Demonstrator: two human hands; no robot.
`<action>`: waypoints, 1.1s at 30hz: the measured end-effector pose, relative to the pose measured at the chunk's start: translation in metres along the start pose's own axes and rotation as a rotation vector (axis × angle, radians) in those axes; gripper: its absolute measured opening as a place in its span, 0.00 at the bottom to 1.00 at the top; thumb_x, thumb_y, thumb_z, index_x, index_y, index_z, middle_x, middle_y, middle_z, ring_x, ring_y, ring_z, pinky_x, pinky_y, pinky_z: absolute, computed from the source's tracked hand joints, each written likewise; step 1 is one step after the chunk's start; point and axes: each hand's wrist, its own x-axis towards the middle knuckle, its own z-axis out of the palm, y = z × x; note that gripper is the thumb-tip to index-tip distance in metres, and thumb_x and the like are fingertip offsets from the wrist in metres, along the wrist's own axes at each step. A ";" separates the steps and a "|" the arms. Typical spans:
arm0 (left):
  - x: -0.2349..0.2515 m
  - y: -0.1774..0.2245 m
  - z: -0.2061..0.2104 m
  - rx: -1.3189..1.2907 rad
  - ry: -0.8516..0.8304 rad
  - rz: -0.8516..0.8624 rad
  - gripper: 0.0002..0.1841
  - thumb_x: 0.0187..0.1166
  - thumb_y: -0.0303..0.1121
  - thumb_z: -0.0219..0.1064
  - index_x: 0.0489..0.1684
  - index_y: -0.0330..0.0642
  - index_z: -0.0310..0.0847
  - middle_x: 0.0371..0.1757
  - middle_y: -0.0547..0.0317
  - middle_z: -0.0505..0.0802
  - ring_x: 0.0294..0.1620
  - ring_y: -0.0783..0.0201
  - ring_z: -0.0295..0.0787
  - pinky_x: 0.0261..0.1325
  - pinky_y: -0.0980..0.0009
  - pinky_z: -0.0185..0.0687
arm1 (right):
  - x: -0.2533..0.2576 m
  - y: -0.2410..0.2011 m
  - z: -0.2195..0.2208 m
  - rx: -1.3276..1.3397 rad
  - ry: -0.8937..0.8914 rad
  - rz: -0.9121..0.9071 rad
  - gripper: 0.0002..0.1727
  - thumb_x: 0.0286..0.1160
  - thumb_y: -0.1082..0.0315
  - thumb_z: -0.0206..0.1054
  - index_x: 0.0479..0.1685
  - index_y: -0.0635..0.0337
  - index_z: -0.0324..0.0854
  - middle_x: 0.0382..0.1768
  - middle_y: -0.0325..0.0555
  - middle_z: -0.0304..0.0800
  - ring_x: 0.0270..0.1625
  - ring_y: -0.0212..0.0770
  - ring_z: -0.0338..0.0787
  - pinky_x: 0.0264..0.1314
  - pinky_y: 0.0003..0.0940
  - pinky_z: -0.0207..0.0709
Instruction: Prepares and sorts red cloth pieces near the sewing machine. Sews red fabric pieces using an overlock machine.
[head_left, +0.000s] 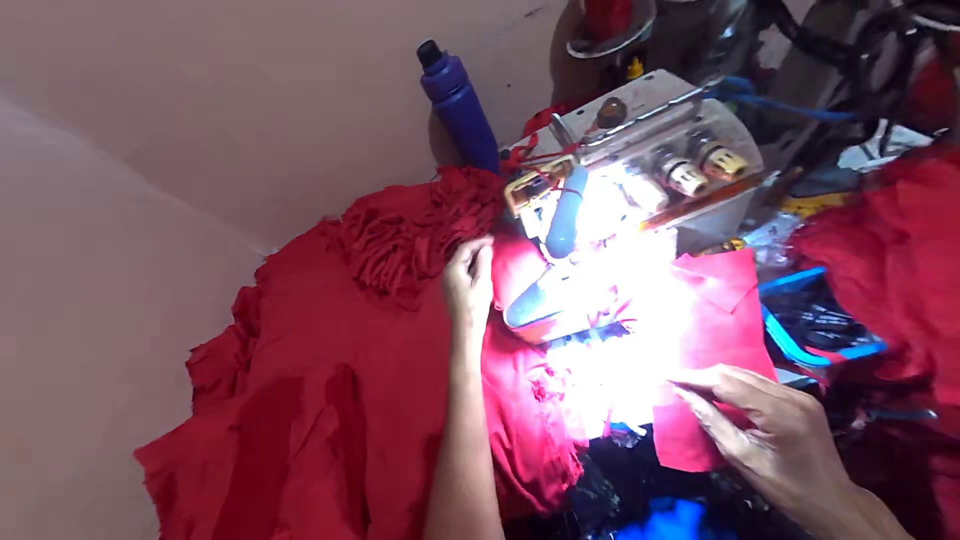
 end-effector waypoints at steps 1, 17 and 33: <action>-0.018 0.013 0.000 0.066 0.094 -0.004 0.14 0.88 0.30 0.59 0.60 0.32 0.86 0.57 0.43 0.93 0.56 0.55 0.90 0.63 0.58 0.83 | -0.006 0.005 -0.009 -0.010 0.014 0.018 0.14 0.76 0.65 0.62 0.39 0.59 0.95 0.31 0.46 0.94 0.35 0.34 0.90 0.42 0.24 0.79; -0.086 0.124 0.118 -0.097 -0.269 0.444 0.07 0.72 0.22 0.70 0.42 0.38 0.93 0.49 0.52 0.94 0.53 0.57 0.90 0.57 0.59 0.83 | -0.049 0.031 -0.039 -0.055 0.147 0.075 0.14 0.82 0.62 0.62 0.41 0.57 0.94 0.36 0.48 0.94 0.45 0.38 0.89 0.54 0.25 0.76; -0.219 0.102 0.053 -0.017 -0.208 0.326 0.12 0.75 0.47 0.73 0.45 0.52 0.90 0.53 0.57 0.92 0.63 0.67 0.84 0.70 0.75 0.73 | -0.055 0.039 -0.028 0.016 -0.047 -0.170 0.13 0.89 0.52 0.59 0.55 0.44 0.87 0.49 0.44 0.88 0.58 0.44 0.82 0.65 0.36 0.67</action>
